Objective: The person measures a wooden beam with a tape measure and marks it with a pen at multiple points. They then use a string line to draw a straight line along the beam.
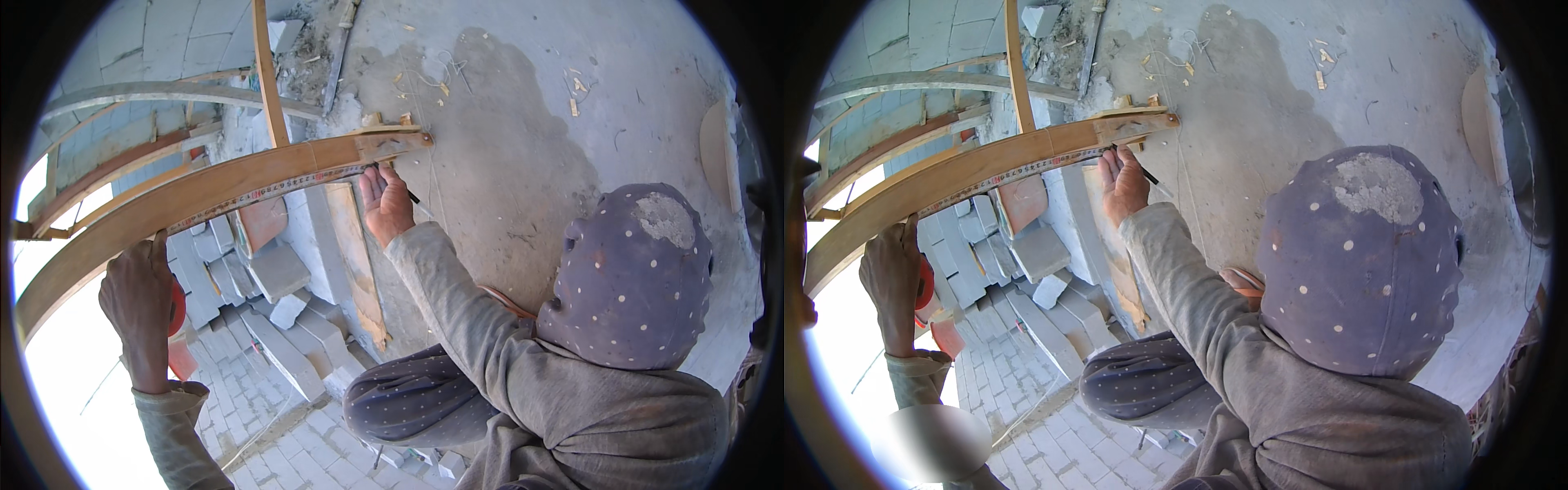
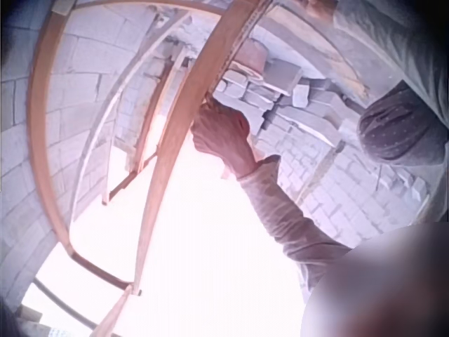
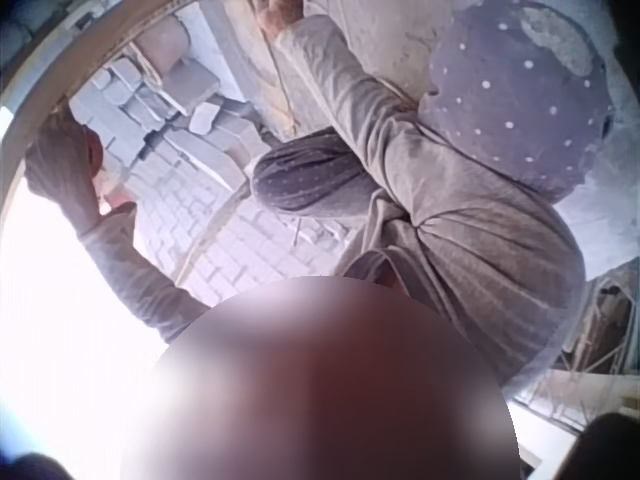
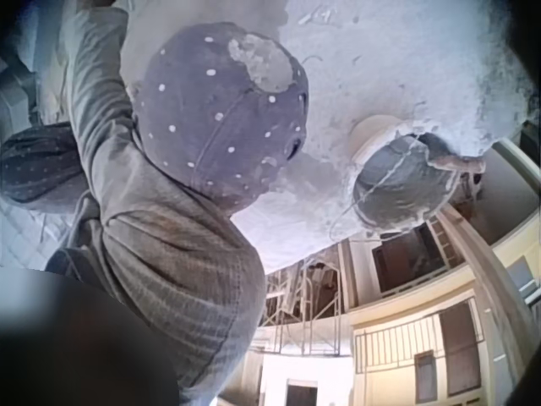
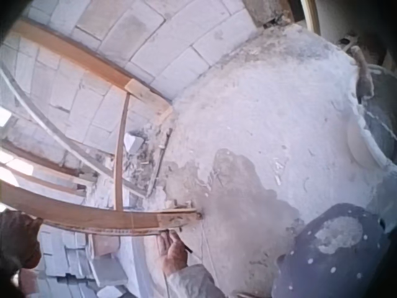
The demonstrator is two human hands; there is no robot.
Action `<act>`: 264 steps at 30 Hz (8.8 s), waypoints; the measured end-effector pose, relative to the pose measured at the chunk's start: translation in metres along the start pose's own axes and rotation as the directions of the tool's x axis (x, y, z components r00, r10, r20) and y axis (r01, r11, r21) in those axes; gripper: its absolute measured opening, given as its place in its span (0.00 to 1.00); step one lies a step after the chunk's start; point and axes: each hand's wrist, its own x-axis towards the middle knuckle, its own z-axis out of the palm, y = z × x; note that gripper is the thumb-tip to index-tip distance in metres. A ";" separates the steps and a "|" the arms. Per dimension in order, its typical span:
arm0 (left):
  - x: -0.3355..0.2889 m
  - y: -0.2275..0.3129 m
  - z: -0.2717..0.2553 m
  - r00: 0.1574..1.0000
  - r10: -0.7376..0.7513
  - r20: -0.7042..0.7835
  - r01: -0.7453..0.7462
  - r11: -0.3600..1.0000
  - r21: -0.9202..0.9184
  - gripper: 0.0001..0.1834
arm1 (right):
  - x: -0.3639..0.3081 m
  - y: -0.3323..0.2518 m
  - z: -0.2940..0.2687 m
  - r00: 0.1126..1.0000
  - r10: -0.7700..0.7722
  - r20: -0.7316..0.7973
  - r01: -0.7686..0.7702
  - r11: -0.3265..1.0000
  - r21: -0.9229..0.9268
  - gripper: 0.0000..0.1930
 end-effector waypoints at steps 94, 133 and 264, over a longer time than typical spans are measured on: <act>-0.034 0.236 0.142 0.803 -0.488 0.343 -0.384 -0.863 -0.328 0.16 | -0.400 0.244 0.260 -0.250 0.838 0.486 0.376 -0.378 0.846 0.15; -0.049 0.225 0.131 0.841 -0.179 0.510 0.101 -0.875 -0.474 0.23 | -0.331 0.209 0.199 -0.037 0.824 0.565 0.498 -0.475 0.726 0.14; -0.040 0.201 0.154 0.910 -0.020 0.415 0.141 -0.925 -0.353 0.30 | -0.330 0.275 0.195 0.651 0.758 -0.044 0.190 -0.107 0.976 0.06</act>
